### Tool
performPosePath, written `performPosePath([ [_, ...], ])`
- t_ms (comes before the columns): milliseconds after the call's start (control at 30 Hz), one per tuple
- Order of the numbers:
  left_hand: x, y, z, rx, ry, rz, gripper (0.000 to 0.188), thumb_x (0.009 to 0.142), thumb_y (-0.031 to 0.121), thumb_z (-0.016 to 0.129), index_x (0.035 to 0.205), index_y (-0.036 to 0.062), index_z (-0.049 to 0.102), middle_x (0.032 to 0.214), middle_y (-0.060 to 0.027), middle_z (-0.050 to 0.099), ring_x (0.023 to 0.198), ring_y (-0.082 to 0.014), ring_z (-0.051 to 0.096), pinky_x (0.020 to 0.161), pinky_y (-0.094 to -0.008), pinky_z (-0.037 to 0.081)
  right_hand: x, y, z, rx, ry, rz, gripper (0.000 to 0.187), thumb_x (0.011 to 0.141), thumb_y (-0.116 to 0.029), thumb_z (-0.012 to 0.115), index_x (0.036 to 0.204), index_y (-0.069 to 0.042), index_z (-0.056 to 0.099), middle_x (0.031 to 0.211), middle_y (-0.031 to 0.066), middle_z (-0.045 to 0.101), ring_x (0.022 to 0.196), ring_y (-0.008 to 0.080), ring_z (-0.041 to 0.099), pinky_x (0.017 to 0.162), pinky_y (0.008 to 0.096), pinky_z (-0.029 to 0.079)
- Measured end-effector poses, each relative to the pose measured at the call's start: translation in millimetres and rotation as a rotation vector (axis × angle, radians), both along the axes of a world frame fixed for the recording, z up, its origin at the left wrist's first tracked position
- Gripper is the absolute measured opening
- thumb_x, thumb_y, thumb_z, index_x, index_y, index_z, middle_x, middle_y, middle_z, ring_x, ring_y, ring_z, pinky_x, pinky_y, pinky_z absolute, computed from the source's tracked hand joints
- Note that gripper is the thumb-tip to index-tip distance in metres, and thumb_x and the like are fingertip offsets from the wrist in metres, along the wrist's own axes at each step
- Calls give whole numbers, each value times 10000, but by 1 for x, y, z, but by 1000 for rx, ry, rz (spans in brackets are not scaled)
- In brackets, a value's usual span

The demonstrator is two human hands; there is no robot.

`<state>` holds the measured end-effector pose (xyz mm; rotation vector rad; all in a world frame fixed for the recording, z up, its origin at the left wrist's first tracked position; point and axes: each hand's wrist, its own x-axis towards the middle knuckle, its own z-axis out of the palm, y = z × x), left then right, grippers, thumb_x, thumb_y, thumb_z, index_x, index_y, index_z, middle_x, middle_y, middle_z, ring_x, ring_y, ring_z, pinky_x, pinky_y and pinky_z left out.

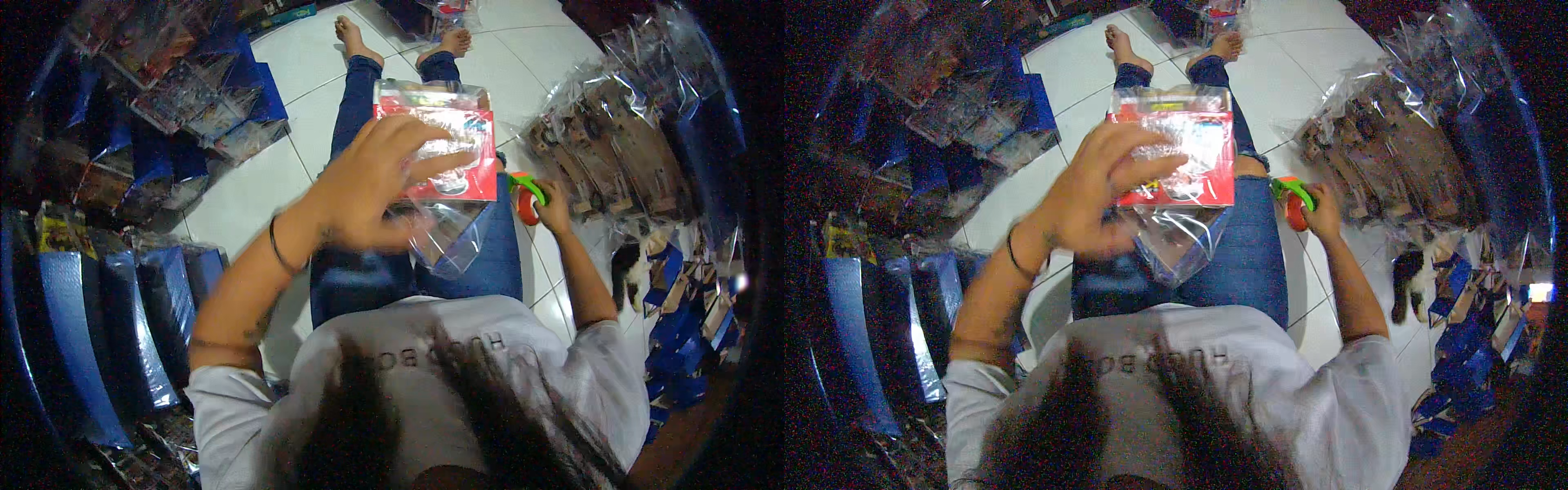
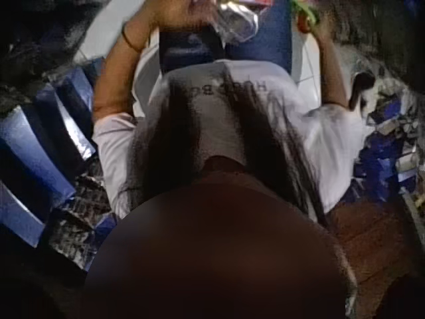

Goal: The person sits on the floor and repeatedly wraps toy boxes in clear plastic bags, seals them with a tape gun, and places the finished packages aside. The person handles multiple toy boxes, including a wooden car and a Spider-Man themed item, one at a time.

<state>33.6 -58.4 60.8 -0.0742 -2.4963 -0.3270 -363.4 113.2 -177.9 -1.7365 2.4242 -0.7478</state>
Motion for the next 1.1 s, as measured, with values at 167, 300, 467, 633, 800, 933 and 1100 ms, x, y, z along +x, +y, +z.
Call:
performPosePath([
  [167, -123, -60, -11, -182, -588, -467, 308, 869, 355, 553, 898, 77, 683, 908, -149, 663, 898, -366, 615, 846, -486, 453, 13, 11, -41, 198, 64, -227, 537, 861, -376, 640, 1308, -97, 538, 1310, 157, 519, 1211, 298, 484, 1028, 367, 358],
  [300, -145, -121, 12, -197, -576, 121, 619, 893, 597, 439, 836, 45, 712, 809, -190, 675, 809, -376, 650, 747, -452, 510, 57, -1, 45, -488, -468, -407, 464, 946, -243, 524, 1354, -32, 462, 1406, 172, 421, 1300, 296, 401, 1090, 370, 287],
  [467, -119, -160, 16, -104, -510, 889, 749, 874, 695, 360, 868, 48, 736, 885, -183, 699, 848, -334, 679, 759, -409, 527, 191, -58, 133, -432, -699, -166, 669, 965, -308, 487, 1485, -8, 191, 1533, 220, 197, 1422, 304, 201, 1150, 362, 169],
  [633, -108, -137, 0, 162, -643, 977, 834, 798, 790, 358, 980, 60, 718, 966, -197, 689, 937, -338, 664, 773, -415, 521, 200, -180, 122, -656, -1117, -203, 710, 978, -418, 426, 1461, 47, 193, 1532, 273, 116, 1434, 312, 139, 1156, 342, 120],
  [800, -83, -128, 10, 1141, -522, 593, 628, 878, 612, 455, 1188, 84, 592, 1023, -84, 665, 874, -244, 645, 783, -396, 522, 179, -218, 148, -962, -1533, -68, 649, 973, -459, 429, 1384, 38, 358, 1410, 220, 378, 1282, 264, 414, 1069, 341, 312],
  [933, -53, -86, -6, 1368, -88, 346, 534, 925, 370, 486, 1375, 93, 409, 1308, -134, 495, 1163, -205, 502, 967, -356, 429, 170, -179, 202, -647, -1890, 127, 502, 948, -472, 479, 1186, -35, 544, 1079, 115, 636, 899, 222, 653, 818, 357, 531],
  [1100, -11, -3, -38, 1227, 40, 199, 907, 925, 242, 547, 1440, -100, -116, 1391, -162, 414, 1252, -198, 426, 1047, -293, 334, 167, -125, 207, -353, -1764, 355, 498, 952, -439, 482, 1257, -46, 518, 1133, 119, 626, 1028, 242, 625, 891, 378, 506],
])
